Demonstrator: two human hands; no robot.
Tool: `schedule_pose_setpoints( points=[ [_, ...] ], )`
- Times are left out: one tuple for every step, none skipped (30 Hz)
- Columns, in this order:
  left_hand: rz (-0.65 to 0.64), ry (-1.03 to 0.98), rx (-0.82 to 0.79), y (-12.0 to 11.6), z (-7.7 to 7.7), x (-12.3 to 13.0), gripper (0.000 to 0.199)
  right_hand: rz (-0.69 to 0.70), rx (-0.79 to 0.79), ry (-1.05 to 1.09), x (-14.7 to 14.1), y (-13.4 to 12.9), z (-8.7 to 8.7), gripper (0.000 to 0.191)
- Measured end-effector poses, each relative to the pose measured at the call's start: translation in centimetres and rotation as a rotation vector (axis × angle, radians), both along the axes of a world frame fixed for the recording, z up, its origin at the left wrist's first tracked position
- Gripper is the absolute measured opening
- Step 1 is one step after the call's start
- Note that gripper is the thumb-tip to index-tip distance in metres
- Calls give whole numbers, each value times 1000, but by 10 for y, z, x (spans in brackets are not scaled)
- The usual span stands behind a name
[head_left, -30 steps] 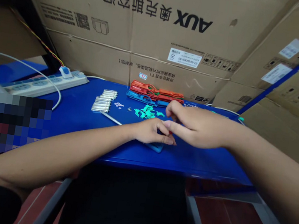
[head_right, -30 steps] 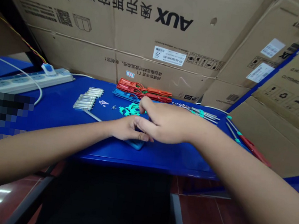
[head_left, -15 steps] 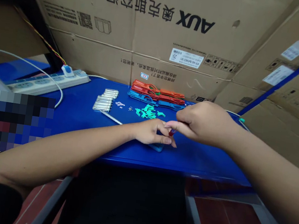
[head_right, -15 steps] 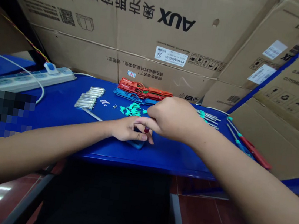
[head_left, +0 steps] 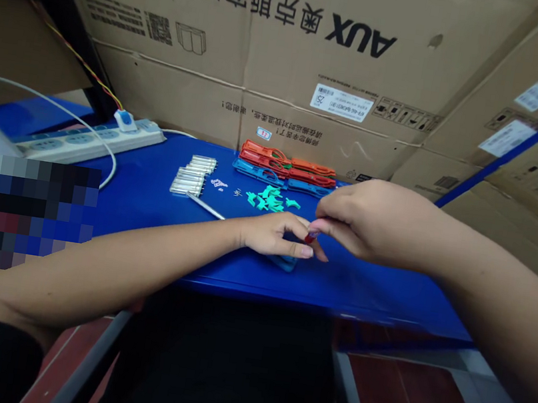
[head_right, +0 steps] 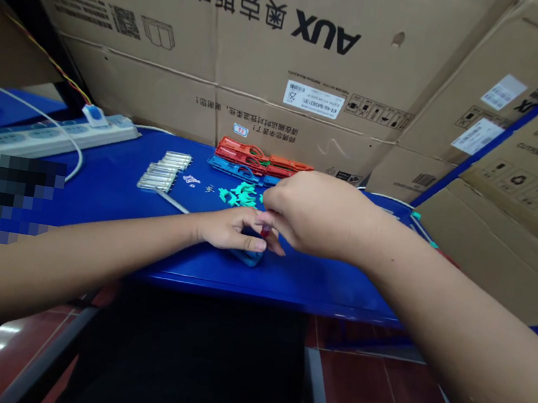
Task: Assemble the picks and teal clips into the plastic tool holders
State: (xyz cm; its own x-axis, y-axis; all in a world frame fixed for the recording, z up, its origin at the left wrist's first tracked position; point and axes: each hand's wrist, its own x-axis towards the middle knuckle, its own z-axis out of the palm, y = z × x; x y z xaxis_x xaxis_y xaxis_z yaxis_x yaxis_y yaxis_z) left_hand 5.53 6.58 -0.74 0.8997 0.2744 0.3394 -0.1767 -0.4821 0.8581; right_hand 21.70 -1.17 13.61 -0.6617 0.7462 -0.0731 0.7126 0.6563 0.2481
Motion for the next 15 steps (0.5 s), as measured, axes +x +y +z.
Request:
schedule_pose_setpoints(
  points=[
    [-9,2,-8,0,-1,0,44,-19,24,-29,-3,0,-2,30],
    [-26,8,-1,0,-2,0,44,-32,41,-53,-5,0,-3,34],
    [-42,13,19,1,-2,0,43,-46,58,-70,-7,0,-5,39],
    [-36,14,41,1,-3,-1,42,-62,73,-84,-8,0,-5,44],
    [-32,22,69,3,-4,-1,42,-81,87,-98,-9,0,-6,49],
    [-29,34,96,4,-5,0,43,-103,98,-112,-8,0,-6,53],
    [-27,46,116,5,-5,0,44,-123,104,-118,-7,0,-5,56],
    [-22,51,121,5,-6,0,45,-135,105,-110,-5,-1,-4,56],
    [-18,50,115,6,-6,0,46,-133,94,-83,-2,-1,-3,53],
    [-13,40,105,6,-6,0,47,-111,72,-42,2,0,-1,47],
    [-12,23,97,6,-6,0,47,-68,37,5,6,0,1,40],
    [-17,3,93,6,-6,1,46,-11,-9,51,9,0,3,33],
    [-32,-15,97,6,-5,1,45,47,-56,87,12,0,4,28],
    [-47,-28,108,6,-5,1,44,91,-94,108,14,0,6,26],
    [-59,-33,124,6,-4,1,43,115,-117,111,15,1,6,24]
  ],
)
